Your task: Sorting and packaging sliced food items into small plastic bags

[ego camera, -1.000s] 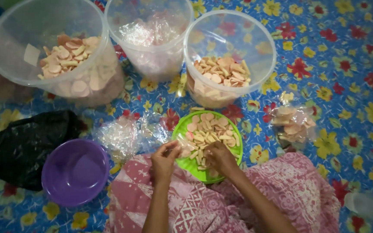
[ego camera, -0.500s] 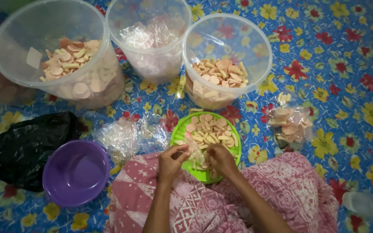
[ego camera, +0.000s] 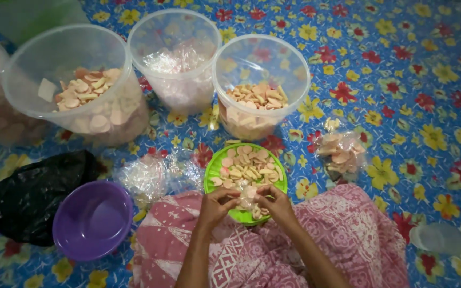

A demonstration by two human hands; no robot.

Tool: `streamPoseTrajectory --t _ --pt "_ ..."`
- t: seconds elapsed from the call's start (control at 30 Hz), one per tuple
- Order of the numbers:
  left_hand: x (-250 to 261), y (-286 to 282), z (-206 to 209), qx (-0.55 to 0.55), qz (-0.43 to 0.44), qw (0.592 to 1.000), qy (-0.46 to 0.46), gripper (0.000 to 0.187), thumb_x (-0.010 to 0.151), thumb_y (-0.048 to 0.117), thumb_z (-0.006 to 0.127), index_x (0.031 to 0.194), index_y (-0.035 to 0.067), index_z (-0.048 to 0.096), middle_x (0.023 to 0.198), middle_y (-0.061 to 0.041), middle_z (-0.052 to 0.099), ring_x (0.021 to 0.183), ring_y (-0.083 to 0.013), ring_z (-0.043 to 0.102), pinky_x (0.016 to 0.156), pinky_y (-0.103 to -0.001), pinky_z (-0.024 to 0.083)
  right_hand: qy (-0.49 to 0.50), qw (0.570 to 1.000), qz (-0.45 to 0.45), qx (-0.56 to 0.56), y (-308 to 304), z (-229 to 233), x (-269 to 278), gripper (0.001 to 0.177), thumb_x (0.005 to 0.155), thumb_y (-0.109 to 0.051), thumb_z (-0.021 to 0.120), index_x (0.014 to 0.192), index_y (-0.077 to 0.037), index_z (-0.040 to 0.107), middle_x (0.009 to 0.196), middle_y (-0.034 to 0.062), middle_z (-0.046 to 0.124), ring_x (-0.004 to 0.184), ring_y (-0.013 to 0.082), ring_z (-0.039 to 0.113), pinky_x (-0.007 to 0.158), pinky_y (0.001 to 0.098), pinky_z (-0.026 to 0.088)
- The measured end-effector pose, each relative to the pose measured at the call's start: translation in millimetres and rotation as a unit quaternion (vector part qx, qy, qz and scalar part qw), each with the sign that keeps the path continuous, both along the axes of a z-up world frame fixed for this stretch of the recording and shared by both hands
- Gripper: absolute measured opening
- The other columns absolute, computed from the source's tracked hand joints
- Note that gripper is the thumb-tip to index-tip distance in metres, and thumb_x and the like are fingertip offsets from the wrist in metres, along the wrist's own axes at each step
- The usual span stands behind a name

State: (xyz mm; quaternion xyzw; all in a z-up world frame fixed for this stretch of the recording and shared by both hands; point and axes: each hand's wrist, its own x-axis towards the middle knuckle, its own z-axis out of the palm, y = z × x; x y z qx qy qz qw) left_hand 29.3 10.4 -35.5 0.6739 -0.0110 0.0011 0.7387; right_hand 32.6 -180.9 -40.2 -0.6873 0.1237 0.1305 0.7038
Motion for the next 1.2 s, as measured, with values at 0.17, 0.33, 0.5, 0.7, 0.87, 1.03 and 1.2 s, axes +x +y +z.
streamPoseTrajectory --t 0.17,0.33,0.5,0.7,0.87,1.03,1.2 --pt "-6 2 0 -0.034 -0.009 0.999 0.003 0.025 0.064 -0.006 0.078 0.087 0.002 0.075 0.080 -0.015 0.067 0.064 -0.0178 0.067 0.056 -0.025 0.057 0.011 0.999 0.002 0.031 -5 0 -4 0.026 0.077 -0.009 0.072 0.099 -0.001 0.061 0.085 0.0122 0.060 0.071 0.0200 0.067 0.063 0.0274 0.056" --pt "-11 0 -2 -0.060 0.003 0.998 0.008 0.026 0.064 -0.008 0.077 0.089 0.000 0.073 0.081 -0.014 0.067 0.061 -0.0174 0.067 0.055 -0.025 0.058 0.004 0.997 -0.024 0.074 -14 -12 -7 0.026 0.077 -0.006 0.071 0.100 0.001 0.060 0.089 0.0111 0.059 0.077 0.0211 0.066 0.068 0.0294 0.055" --pt "-15 -5 9 -0.092 -0.044 0.994 0.046 0.030 0.065 -0.010 0.075 0.094 -0.001 0.073 0.080 -0.017 0.068 0.059 -0.0172 0.067 0.055 -0.026 0.059 -0.016 0.998 0.010 0.064 -15 -16 -14 0.025 0.077 -0.005 0.072 0.099 0.000 0.062 0.087 0.0091 0.060 0.077 0.0179 0.066 0.068 0.0279 0.056" --pt "-19 -8 9 -0.129 -0.079 0.986 0.070 0.036 0.067 -0.012 0.073 0.102 -0.003 0.068 0.076 -0.017 0.067 0.059 -0.0175 0.067 0.055 -0.025 0.059 -0.058 0.998 0.032 0.021 -4 12 -18 0.021 0.084 -0.011 0.065 0.103 -0.001 0.065 0.085 0.0071 0.064 0.077 0.0126 0.060 0.069 0.0258 0.053" --pt "-19 -8 18 -0.101 -0.076 0.990 0.061 0.037 0.065 -0.009 0.075 0.101 -0.001 0.069 0.080 -0.018 0.068 0.059 -0.0153 0.066 0.053 -0.025 0.059 -0.062 0.997 0.042 0.004 -2 13 -17 0.038 0.072 -0.005 0.077 0.108 -0.004 0.064 0.085 0.0075 0.068 0.076 0.0117 0.063 0.072 0.0261 0.053" --pt "-12 -6 10 -0.063 -0.066 0.995 0.045 0.031 0.067 -0.001 0.079 0.097 0.001 0.072 0.082 -0.018 0.068 0.057 -0.0177 0.066 0.051 -0.025 0.058 -0.048 0.998 0.044 -0.025 -4 24 -14 0.040 0.074 -0.004 0.073 0.112 -0.007 0.061 0.088 0.0100 0.068 0.079 0.0146 0.064 0.070 0.0275 0.053" --pt "-4 -8 10 -0.028 -0.069 0.997 0.027 0.036 0.068 0.000 0.078 0.103 0.006 0.071 0.092 -0.013 0.065 0.066 -0.0155 0.067 0.056 -0.024 0.056 -0.018 0.995 0.093 -0.023 0 59 -11 0.047 0.076 0.002 0.064 0.121 -0.010 0.055 0.093 0.0165 0.070 0.080 0.0139 0.059 0.070 0.0253 0.053"
